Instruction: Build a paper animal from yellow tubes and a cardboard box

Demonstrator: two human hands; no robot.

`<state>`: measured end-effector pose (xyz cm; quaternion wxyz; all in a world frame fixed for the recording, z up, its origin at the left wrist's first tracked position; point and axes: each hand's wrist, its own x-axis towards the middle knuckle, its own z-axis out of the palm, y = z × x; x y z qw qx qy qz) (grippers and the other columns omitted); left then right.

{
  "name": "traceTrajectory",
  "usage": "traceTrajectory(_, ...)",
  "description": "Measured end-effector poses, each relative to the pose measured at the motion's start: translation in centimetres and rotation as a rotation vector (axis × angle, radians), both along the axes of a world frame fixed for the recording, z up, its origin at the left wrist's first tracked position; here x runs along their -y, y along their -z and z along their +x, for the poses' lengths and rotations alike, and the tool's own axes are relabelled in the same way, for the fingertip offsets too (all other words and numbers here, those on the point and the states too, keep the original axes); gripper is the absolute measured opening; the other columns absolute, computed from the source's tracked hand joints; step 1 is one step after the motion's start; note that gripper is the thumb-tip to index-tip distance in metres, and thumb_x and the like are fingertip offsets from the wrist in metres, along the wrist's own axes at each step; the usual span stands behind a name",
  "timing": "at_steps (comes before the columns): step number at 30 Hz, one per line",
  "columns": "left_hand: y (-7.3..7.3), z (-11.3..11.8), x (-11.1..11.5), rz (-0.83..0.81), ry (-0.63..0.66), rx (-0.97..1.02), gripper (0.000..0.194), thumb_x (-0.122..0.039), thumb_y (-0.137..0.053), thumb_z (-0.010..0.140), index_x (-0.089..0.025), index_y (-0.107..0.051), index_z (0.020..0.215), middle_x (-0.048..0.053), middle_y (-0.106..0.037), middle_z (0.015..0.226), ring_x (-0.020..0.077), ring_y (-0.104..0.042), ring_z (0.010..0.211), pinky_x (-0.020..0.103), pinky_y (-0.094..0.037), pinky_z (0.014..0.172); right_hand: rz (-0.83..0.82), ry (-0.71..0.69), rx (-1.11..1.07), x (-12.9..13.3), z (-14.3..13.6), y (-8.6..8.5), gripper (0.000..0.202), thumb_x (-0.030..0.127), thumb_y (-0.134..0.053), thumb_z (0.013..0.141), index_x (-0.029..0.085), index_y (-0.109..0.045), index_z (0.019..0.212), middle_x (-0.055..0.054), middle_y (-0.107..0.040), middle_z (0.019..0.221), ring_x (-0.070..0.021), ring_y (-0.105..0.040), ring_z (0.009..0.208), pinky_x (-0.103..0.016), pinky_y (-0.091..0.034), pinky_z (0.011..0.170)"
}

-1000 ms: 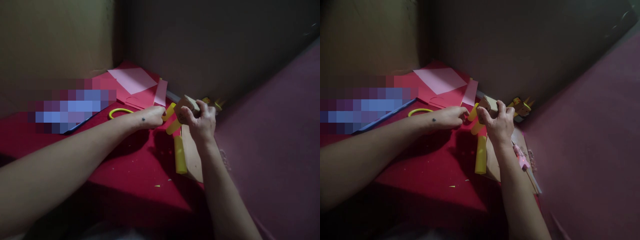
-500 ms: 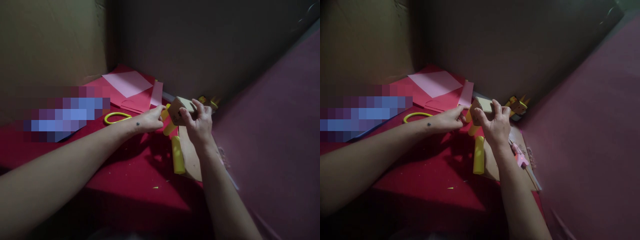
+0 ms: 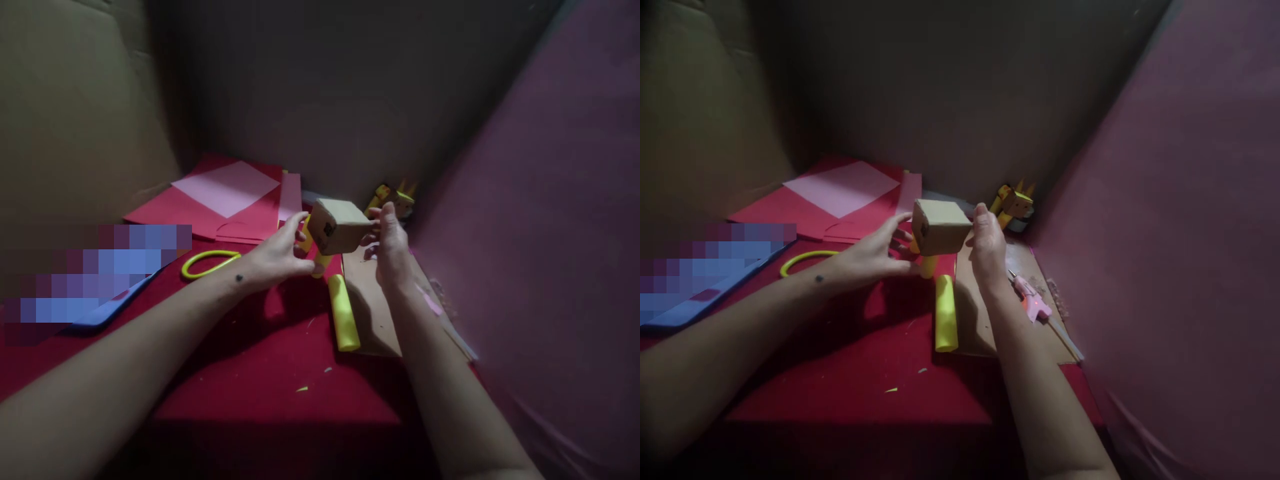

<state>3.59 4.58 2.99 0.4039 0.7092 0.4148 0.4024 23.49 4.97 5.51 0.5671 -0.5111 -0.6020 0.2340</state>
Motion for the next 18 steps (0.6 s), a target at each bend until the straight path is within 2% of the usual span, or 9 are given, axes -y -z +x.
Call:
traceTrajectory(2,0.0,0.1,0.0,-0.016,-0.016,0.028,0.102,-0.033,-0.081,0.058,-0.021,-0.025,0.142,0.012,-0.052,0.113,0.0268,-0.059,0.095,0.044,-0.052,0.08,-0.132,-0.028,-0.199,-0.2,0.1,0.4,0.059,0.07,-0.037,0.082,0.019,-0.06,0.101,-0.004,-0.055,0.082,-0.0117,-0.053,0.056,-0.023,-0.038,0.041)
traceTrajectory(5,-0.1,0.3,0.0,-0.017,-0.034,0.077,0.103,-0.035,-0.081,0.06,-0.023,-0.022,0.143,0.014,-0.052,0.117,0.0276,-0.059,0.098,0.043,-0.052,0.081,-0.258,-0.124,-0.362,-0.4,0.1,0.9,0.055,0.068,-0.044,0.079,0.017,-0.061,0.089,-0.003,-0.057,0.076,-0.0113,-0.051,0.052,-0.022,-0.037,0.039)
traceTrajectory(9,-0.3,0.5,-0.1,0.03,-0.088,0.045,0.098,-0.039,-0.078,0.064,-0.023,-0.022,0.144,0.015,-0.051,0.121,0.0305,-0.056,0.106,0.045,-0.051,0.084,-0.307,-0.21,-0.419,-0.5,-0.1,1.4,0.054,0.068,-0.043,0.081,0.018,-0.063,0.085,-0.004,-0.06,0.074,-0.0127,-0.053,0.056,-0.023,-0.04,0.046)
traceTrajectory(14,-0.4,0.8,-0.3,0.099,-0.047,0.027,0.087,-0.037,-0.075,0.07,-0.025,-0.028,0.142,0.013,-0.053,0.125,0.031,-0.054,0.113,0.045,-0.049,0.089,-0.473,-0.274,-0.509,-0.8,-0.6,2.1,0.058,0.069,-0.034,0.084,0.019,-0.064,0.09,-0.005,-0.063,0.08,-0.0136,-0.054,0.056,-0.025,-0.04,0.049)
traceTrajectory(18,-0.9,1.1,-0.4,0.105,-0.022,0.076,0.078,-0.033,-0.072,0.073,-0.021,-0.034,0.14,0.014,-0.056,0.123,0.031,-0.052,0.116,0.044,-0.048,0.092,-0.434,-0.322,-0.541,-1.0,-0.8,2.5,0.058,0.07,-0.038,0.083,0.019,-0.065,0.08,-0.005,-0.061,0.076,-0.0149,-0.054,0.06,-0.025,-0.04,0.051)
